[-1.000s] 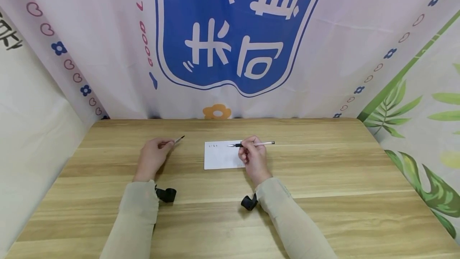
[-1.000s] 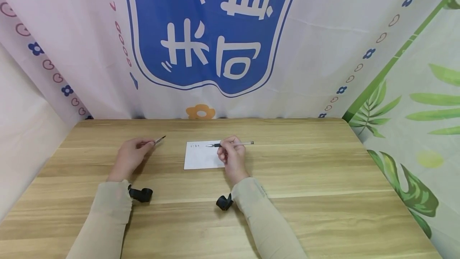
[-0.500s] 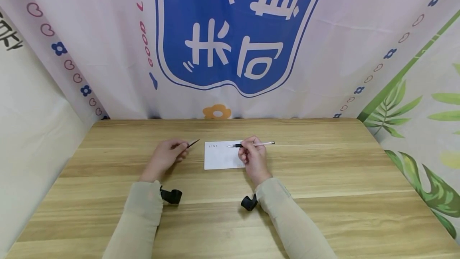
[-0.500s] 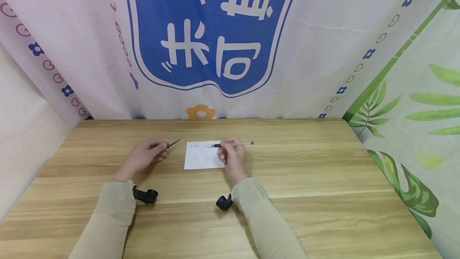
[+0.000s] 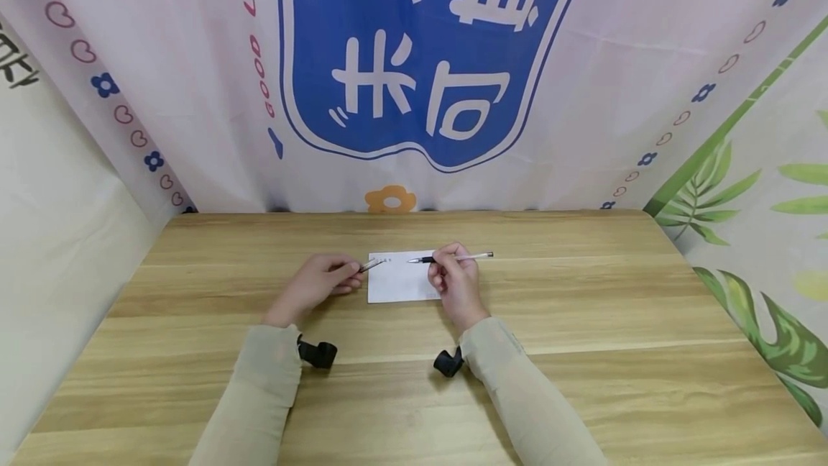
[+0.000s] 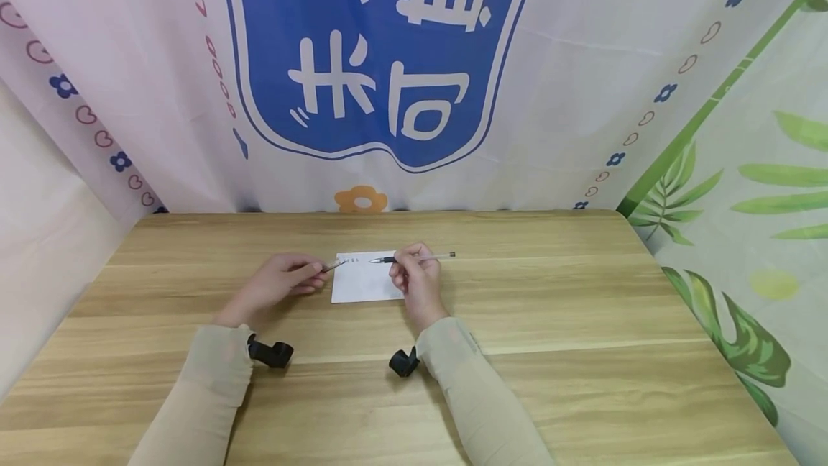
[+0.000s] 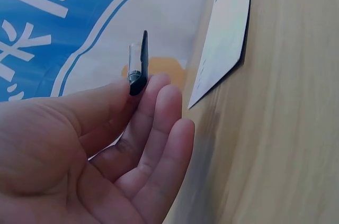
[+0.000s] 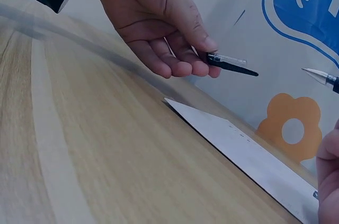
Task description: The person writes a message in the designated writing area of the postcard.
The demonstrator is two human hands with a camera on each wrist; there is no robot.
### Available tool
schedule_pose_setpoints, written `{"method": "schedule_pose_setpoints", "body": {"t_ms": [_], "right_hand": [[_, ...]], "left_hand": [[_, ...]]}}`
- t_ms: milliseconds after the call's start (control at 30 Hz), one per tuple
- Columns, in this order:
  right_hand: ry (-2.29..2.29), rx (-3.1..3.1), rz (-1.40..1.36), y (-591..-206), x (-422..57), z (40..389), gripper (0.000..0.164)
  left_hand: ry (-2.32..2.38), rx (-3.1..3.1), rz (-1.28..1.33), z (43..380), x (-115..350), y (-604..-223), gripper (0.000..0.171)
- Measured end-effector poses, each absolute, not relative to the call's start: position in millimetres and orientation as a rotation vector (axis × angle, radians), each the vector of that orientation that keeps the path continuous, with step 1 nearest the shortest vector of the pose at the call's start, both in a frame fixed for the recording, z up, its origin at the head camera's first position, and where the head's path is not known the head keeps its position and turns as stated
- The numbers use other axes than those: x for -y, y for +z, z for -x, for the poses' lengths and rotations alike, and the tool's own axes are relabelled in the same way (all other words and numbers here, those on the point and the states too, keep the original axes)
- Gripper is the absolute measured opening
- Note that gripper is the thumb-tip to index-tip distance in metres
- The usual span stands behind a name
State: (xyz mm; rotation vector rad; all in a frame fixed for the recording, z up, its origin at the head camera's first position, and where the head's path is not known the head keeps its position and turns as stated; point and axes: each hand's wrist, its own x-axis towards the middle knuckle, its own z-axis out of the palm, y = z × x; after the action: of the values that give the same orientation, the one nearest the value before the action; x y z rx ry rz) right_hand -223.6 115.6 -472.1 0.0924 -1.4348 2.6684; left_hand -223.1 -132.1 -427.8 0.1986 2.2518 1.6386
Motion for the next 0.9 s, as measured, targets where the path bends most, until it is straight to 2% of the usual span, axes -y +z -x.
{"method": "schedule_pose_setpoints", "body": {"t_ms": [900], "right_hand": [[2.589, 1.683, -0.185, -472.5, -113.2, 220.6, 0.014]], "left_hand": [[1.588, -2.254, -0.196, 221.3, 110.1, -428.4, 0.029]]}}
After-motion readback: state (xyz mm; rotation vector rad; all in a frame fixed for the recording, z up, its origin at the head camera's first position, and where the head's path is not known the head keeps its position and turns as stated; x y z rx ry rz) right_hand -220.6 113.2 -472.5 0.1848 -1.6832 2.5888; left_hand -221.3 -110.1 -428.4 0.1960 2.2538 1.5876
